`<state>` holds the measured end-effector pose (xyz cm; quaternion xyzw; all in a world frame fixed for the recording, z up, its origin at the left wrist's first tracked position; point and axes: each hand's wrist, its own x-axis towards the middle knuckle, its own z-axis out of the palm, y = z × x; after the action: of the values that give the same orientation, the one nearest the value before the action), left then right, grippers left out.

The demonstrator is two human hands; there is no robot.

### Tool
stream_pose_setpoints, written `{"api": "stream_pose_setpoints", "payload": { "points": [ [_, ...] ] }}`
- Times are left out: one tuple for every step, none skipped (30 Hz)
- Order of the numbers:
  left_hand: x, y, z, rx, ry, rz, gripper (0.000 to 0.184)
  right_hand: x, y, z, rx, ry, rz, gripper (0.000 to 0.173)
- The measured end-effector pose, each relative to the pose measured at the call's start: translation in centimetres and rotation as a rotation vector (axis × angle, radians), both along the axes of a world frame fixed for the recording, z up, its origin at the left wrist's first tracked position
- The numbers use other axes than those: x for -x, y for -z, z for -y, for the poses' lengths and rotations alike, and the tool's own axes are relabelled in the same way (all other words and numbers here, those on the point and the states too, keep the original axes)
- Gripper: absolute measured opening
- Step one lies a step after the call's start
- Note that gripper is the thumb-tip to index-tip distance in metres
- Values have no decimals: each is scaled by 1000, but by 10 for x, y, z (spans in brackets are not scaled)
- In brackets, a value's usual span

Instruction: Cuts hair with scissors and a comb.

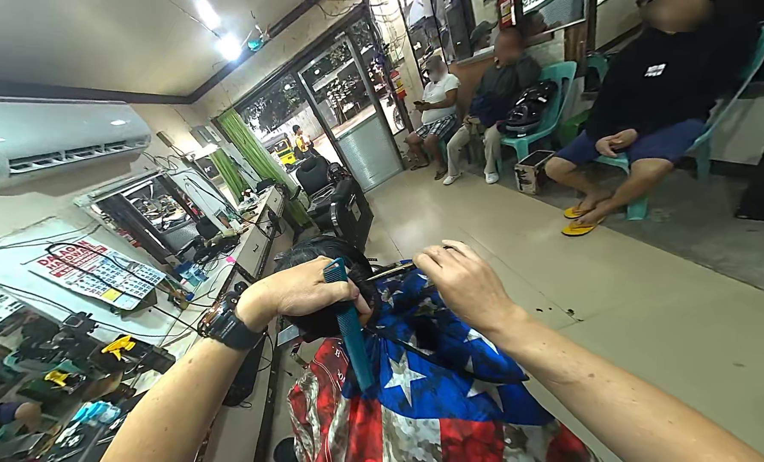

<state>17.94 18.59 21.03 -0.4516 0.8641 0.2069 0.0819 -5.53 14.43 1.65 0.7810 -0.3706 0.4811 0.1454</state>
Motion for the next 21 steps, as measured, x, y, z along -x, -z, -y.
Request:
{"api": "stream_pose_setpoints", "payload": {
  "points": [
    [0, -1, -1, 9, 8, 5, 40, 2, 1, 2, -10, -8, 4, 20],
    [-1, -1, -1, 16, 14, 21, 40, 3, 1, 4, -8, -3, 6, 18],
    [0, -1, -1, 19, 16, 31, 40, 3, 0, 5, 7, 13, 8, 17],
    [0, -1, -1, 19, 14, 38, 40, 0, -3, 5, 28, 29, 9, 16],
    [1, 0, -1, 22, 9, 45, 40, -2, -5, 4, 47, 35, 9, 16],
    [1, 0, 0, 27, 1, 56, 40, -4, -7, 2, 59, 31, 10, 18],
    [2, 1, 0, 30, 6, 67, 41, -5, -8, 2, 64, 20, 10, 19],
    [1, 1, 1, 37, 15, 71, 41, -4, -7, 3, 56, 3, 7, 19],
    [2, 1, 1, 44, 20, 71, 41, -2, -5, 5, 36, -15, 4, 20],
    [1, 0, 0, 48, 22, 73, 41, 0, -4, 8, 18, -24, 3, 20],
    [1, 0, -1, 50, 18, 72, 41, 2, -3, 10, 7, -20, 2, 20],
    [2, -1, -2, 49, 11, 72, 40, 3, -3, 12, 10, -7, 2, 19],
    [3, -1, -2, 45, 5, 74, 40, 2, -4, 13, 25, 10, 2, 18],
    [3, -1, -2, 44, 1, 76, 40, 0, -7, 13, 48, 19, 4, 17],
    [4, -1, -2, 43, 4, 74, 40, -3, -9, 11, 69, 16, 7, 17],
    [5, -1, -2, 42, 1, 73, 40, -5, -11, 10, 76, 3, 7, 18],
    [6, -1, -2, 43, -7, 73, 40, -5, -12, 10, 68, -21, 0, 18],
    [6, 0, -2, 42, -6, 73, 40, -4, -10, 11, 57, -43, -1, 18],
    [6, -1, -2, 40, 0, 70, 40, -2, -9, 14, 42, -63, 3, 18],
    [5, -2, -2, 38, 5, 68, 40, 0, -7, 17, 29, -70, 8, 19],
    [4, -2, -3, 40, 8, 67, 40, 2, -7, 19, 23, -68, 11, 19]
  ]
}}
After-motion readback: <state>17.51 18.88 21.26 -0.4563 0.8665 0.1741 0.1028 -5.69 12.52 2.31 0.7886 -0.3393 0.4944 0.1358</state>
